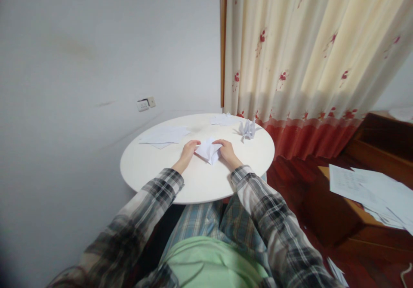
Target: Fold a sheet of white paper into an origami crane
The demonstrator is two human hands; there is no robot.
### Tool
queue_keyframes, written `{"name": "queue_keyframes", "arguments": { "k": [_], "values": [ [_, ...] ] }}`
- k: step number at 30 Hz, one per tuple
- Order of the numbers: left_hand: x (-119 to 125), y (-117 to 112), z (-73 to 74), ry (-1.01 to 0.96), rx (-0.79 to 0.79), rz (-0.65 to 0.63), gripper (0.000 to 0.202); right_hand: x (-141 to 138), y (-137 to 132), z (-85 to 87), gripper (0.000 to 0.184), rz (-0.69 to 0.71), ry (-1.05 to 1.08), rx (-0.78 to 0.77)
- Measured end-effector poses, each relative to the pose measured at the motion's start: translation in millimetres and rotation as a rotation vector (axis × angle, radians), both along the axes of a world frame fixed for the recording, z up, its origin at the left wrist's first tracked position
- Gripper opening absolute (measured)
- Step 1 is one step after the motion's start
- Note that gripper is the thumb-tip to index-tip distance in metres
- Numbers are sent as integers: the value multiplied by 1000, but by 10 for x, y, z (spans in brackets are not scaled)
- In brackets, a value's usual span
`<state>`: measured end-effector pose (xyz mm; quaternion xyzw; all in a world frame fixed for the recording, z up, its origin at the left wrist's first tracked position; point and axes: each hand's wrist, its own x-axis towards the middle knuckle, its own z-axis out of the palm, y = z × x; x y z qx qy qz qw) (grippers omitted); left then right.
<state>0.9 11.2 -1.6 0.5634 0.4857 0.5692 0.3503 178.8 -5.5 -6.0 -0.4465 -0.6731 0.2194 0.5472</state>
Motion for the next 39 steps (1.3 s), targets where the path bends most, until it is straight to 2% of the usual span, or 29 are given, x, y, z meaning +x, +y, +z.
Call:
{"name": "queue_keyframes", "arguments": {
  "k": [4, 8, 11, 20, 28, 39],
  "values": [
    [15, -5, -10, -67, -58, -43, 23, -42, -27, 18, 50, 98, 40, -99],
    [8, -21, -29, -51, -42, -79, 26, -72, -39, 3, 44, 224, 95, -215],
    [-1, -42, -27, -94, -63, -118, 24, -79, -58, 3, 39, 273, 114, -242],
    [9, -108, 38, -159, -124, -100, 13, -65, -75, 6, 39, 285, 83, -226],
    [0, -106, 34, -126, -116, -98, 14, -81, -62, -16, 39, 322, 137, -258],
    [5, -144, 52, -116, -86, -117, 20, -68, -46, -16, 41, 304, 93, -236]
  ]
}}
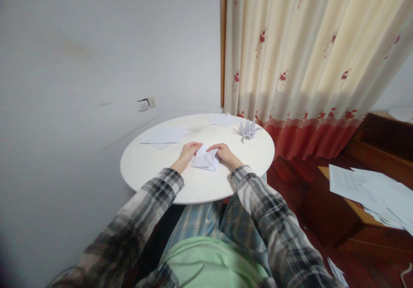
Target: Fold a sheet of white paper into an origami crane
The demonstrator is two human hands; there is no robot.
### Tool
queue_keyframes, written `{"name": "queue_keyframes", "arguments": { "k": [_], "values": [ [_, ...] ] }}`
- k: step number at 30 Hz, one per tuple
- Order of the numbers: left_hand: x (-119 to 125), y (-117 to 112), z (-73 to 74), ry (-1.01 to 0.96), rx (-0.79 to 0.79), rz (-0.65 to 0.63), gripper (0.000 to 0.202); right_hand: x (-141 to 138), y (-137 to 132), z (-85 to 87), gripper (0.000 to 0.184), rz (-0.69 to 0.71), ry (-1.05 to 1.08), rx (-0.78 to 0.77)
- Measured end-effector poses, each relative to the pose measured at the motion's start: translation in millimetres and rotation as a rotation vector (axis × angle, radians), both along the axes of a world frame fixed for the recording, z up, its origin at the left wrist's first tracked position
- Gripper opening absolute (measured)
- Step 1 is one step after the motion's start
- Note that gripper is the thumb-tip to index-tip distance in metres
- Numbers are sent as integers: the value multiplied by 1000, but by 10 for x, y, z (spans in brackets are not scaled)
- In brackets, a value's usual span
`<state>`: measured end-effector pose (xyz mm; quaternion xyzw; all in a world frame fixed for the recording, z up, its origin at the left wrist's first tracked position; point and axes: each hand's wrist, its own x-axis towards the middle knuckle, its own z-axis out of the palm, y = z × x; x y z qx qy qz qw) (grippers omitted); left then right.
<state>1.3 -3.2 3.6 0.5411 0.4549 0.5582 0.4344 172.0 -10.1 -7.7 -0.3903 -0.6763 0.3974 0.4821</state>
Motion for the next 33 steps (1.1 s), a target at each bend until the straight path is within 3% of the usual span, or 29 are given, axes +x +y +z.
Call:
{"name": "queue_keyframes", "arguments": {
  "k": [8, 15, 26, 33],
  "values": [
    [6, 0, -24, -6, 7, -16, 23, -7, -9, -5, 41, 9, -28, 4],
    [-25, 117, -101, 3, 50, 80, 21, -5, -78, 96, 39, -78, -123, 61],
    [-34, 158, -127, 26, 60, 107, 18, -2, -85, 97, 28, 2, -38, 114],
    [-50, 183, -152, 26, 79, 107, 18, 11, -52, 64, 36, 26, -34, 114]
  ]
}}
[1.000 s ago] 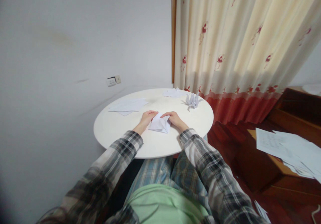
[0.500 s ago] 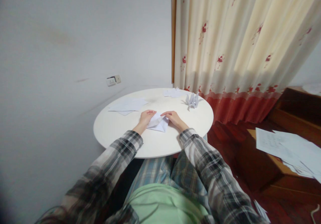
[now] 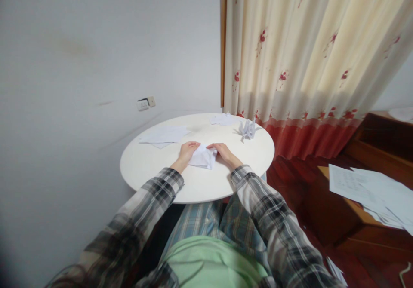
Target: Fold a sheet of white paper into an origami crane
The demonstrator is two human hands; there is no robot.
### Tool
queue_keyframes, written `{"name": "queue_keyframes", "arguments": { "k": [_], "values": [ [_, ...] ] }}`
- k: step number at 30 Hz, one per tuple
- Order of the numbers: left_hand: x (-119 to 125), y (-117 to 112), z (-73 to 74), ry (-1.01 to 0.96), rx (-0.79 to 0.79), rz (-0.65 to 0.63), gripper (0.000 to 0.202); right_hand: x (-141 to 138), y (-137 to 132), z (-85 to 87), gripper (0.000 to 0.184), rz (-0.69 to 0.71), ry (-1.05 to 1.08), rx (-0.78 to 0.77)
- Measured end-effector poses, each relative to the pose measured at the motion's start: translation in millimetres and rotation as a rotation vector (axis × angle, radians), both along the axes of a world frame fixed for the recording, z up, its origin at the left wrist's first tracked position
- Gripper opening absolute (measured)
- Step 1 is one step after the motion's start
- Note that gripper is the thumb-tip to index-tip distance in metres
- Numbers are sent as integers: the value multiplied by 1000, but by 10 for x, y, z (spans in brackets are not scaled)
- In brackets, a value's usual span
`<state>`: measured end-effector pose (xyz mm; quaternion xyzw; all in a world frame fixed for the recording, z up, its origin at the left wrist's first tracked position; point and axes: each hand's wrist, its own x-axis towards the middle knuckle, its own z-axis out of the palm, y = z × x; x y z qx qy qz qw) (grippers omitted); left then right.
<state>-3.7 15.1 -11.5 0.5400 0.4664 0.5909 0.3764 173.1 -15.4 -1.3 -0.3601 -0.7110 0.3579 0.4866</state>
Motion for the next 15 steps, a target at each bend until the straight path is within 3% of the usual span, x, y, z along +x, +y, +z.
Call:
{"name": "queue_keyframes", "arguments": {
  "k": [6, 15],
  "values": [
    [-1, -30, 19, -7, 11, -35, 21, -16, 5, -18, 48, -31, 44, -117],
    [35, -132, 93, -11, -22, -107, 34, -14, 76, -64, 31, -67, 42, -57]
  ]
}}
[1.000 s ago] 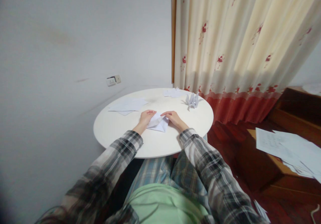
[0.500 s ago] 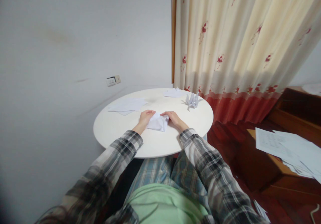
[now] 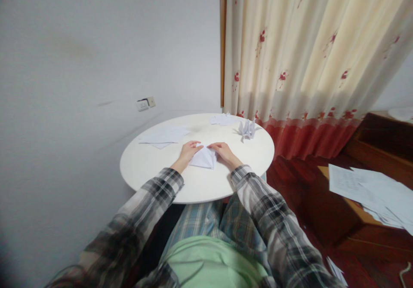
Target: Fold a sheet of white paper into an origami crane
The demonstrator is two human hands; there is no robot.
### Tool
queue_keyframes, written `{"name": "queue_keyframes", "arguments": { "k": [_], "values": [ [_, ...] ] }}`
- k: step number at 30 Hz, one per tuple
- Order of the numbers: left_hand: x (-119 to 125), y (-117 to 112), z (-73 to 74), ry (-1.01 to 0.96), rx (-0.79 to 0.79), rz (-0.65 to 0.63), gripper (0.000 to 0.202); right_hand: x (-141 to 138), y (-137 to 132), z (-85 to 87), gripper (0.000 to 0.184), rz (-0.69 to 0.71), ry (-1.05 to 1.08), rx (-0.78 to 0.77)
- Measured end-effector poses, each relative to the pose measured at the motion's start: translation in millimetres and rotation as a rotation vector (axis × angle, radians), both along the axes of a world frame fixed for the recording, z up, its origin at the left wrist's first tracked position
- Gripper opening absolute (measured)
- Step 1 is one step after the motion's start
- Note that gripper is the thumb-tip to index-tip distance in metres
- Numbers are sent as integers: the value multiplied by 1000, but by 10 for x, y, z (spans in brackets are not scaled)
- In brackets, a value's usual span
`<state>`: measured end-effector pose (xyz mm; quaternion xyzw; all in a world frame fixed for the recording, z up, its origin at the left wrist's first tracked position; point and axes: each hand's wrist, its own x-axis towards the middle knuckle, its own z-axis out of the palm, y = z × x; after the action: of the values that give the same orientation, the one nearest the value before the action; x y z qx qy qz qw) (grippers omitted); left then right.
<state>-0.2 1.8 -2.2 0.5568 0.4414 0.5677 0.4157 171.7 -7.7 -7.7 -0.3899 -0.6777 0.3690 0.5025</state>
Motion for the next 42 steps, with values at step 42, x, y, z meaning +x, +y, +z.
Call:
{"name": "queue_keyframes", "arguments": {
  "k": [42],
  "values": [
    [1, 61, -39, 16, -45, -143, 33, 47, -5, 71, 14, -337, -106, 155]
  ]
}}
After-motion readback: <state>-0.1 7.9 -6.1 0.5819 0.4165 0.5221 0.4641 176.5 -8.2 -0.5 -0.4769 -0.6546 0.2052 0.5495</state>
